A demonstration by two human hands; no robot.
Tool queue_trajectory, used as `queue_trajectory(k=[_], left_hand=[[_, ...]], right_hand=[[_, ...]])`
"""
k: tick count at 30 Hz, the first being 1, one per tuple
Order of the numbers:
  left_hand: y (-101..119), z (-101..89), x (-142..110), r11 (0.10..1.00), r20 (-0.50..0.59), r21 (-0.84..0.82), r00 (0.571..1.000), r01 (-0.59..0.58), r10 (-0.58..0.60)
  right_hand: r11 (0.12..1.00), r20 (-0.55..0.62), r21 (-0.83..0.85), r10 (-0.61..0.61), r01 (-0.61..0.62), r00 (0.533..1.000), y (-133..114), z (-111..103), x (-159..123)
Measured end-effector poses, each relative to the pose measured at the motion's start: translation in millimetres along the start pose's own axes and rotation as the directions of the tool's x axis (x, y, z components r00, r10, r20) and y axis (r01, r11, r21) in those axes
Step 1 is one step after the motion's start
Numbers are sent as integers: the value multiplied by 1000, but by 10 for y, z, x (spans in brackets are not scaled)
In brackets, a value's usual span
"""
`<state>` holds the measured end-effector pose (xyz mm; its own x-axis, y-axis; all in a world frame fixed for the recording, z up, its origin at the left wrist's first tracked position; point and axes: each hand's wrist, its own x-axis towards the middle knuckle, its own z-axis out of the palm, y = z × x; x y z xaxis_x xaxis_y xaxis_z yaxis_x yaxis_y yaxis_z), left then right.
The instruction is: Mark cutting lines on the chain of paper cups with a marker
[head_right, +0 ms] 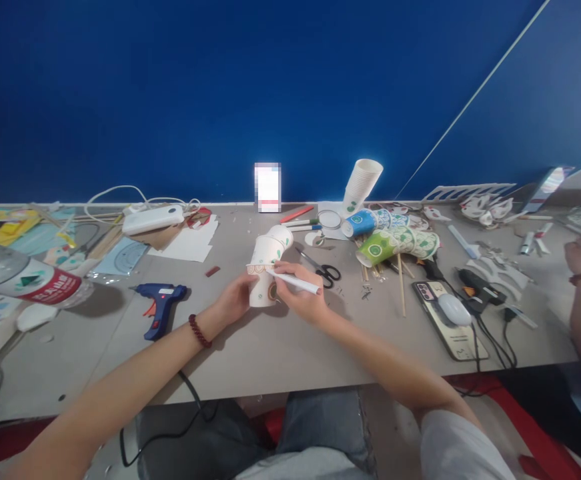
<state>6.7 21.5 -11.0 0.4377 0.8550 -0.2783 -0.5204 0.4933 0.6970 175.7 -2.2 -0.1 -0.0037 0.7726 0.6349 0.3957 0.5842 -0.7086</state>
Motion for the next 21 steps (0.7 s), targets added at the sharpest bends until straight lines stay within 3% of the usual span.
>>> queue_trajectory(k=[21], left_hand=[[-22, 0, 23, 998, -38, -55, 999, 2, -4]], right_hand=[[999, 42, 45, 26, -28, 999, 35, -17, -10]])
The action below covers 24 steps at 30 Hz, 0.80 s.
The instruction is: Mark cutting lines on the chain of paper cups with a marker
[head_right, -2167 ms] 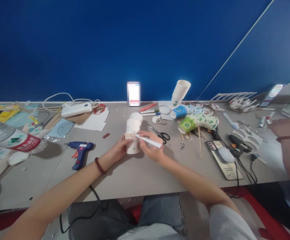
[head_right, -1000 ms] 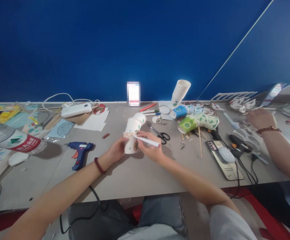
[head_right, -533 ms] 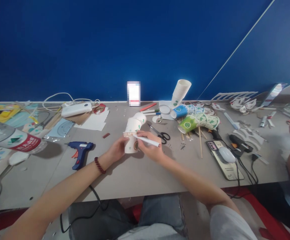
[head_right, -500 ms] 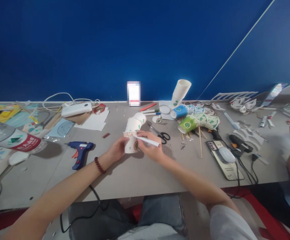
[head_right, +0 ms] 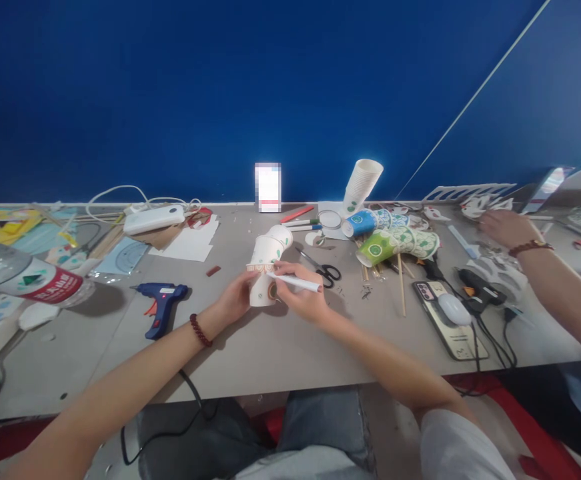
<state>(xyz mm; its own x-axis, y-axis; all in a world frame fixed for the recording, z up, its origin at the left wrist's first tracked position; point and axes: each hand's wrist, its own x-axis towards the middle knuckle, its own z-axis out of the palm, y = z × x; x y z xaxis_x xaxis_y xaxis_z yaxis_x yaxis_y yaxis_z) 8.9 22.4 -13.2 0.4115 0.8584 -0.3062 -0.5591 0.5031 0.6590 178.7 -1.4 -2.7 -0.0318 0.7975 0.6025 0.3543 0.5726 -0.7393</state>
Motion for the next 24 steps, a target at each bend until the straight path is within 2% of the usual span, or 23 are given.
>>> queue_trajectory(k=[5, 19, 24], left_hand=[[-3, 0, 3, 1000, -9, -5, 1000, 2, -2], [-1, -2, 6, 1000, 55, 13, 998, 2, -3], [-10, -16, 9, 999, 14, 32, 1000, -7, 7]], right_hand=[[1000, -13, -5, 3, -3, 1000, -14, 3, 2], [1000, -23, -25, -12, 12, 1000, -30, 1, 13], [1000, -3, 16, -2, 2, 1000, -15, -9, -1]])
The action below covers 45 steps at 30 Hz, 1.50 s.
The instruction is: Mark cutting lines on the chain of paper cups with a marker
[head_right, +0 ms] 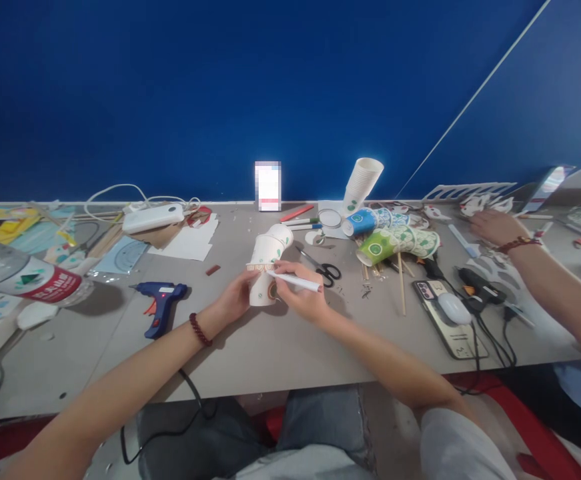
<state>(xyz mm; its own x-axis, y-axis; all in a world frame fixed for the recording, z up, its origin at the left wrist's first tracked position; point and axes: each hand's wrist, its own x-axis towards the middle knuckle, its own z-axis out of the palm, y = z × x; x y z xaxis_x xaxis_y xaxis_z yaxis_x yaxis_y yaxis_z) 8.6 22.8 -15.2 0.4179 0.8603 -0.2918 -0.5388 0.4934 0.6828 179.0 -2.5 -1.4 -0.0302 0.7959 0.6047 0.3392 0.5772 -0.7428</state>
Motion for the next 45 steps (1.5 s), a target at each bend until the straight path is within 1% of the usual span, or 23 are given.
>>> queue_trajectory(k=[4, 9, 13, 17, 22, 26, 32, 35, 42, 45], left_hand=[[3, -1, -2, 1000, 24, 9, 1000, 4, -4], [10, 4, -9, 1000, -27, 19, 1000, 15, -15], [16, 28, -18, 1000, -21, -3, 1000, 2, -2], [23, 46, -27, 1000, -8, -11, 1000, 5, -5], [37, 46, -36, 1000, 8, 7, 1000, 6, -6], [33, 42, -30, 1000, 33, 1, 999, 3, -3], [17, 28, -17, 1000, 3, -1, 1000, 10, -10], [17, 29, -17, 1000, 11, -5, 1000, 21, -21], [30, 40, -27, 1000, 14, -9, 1000, 18, -18], [31, 31, -27, 1000, -7, -4, 1000, 16, -16]], right_hand=[[1000, 10, 18, 11, -11, 1000, 8, 2, -6], [999, 15, 36, 30, -31, 999, 4, 9, -7], [998, 26, 58, 34, -36, 999, 0, 4, -7], [995, 41, 74, 65, -68, 997, -3, 0, -10], [999, 8, 42, 31, -31, 999, -5, 7, -8], [999, -6, 7, 35, -35, 999, -9, 6, -2], [1000, -16, -8, 20, -20, 1000, -31, 6, 9], [1000, -11, -12, 15, -15, 1000, -32, 1, 13], [999, 9, 5, 33, -33, 999, -3, -3, -1], [999, 16, 20, 40, -40, 999, 5, 4, -8]])
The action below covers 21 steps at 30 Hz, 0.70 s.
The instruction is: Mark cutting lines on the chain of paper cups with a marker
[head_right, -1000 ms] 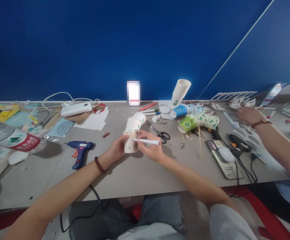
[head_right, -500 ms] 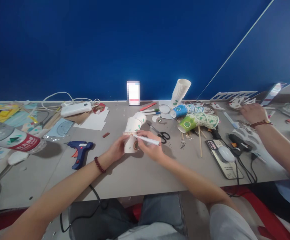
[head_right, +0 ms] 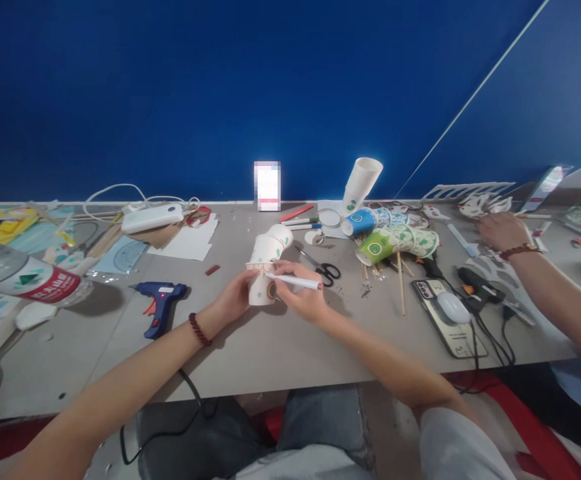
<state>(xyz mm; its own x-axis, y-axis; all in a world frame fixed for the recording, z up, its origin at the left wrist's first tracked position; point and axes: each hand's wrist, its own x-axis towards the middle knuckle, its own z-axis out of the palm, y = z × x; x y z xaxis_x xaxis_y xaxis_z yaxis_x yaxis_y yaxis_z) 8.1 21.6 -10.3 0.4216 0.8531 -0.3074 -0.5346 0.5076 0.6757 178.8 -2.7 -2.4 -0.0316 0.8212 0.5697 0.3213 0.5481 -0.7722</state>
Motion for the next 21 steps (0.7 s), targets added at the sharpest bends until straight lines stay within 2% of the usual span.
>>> queue_trajectory(k=[13, 21], left_hand=[[-9, -15, 21, 1000, 0, -17, 1000, 17, -17], [-22, -49, 41, 1000, -27, -9, 1000, -16, 15]], right_hand=[[997, 40, 72, 28, -31, 999, -29, -6, 10], [992, 59, 118, 40, -47, 997, -38, 4, 11]])
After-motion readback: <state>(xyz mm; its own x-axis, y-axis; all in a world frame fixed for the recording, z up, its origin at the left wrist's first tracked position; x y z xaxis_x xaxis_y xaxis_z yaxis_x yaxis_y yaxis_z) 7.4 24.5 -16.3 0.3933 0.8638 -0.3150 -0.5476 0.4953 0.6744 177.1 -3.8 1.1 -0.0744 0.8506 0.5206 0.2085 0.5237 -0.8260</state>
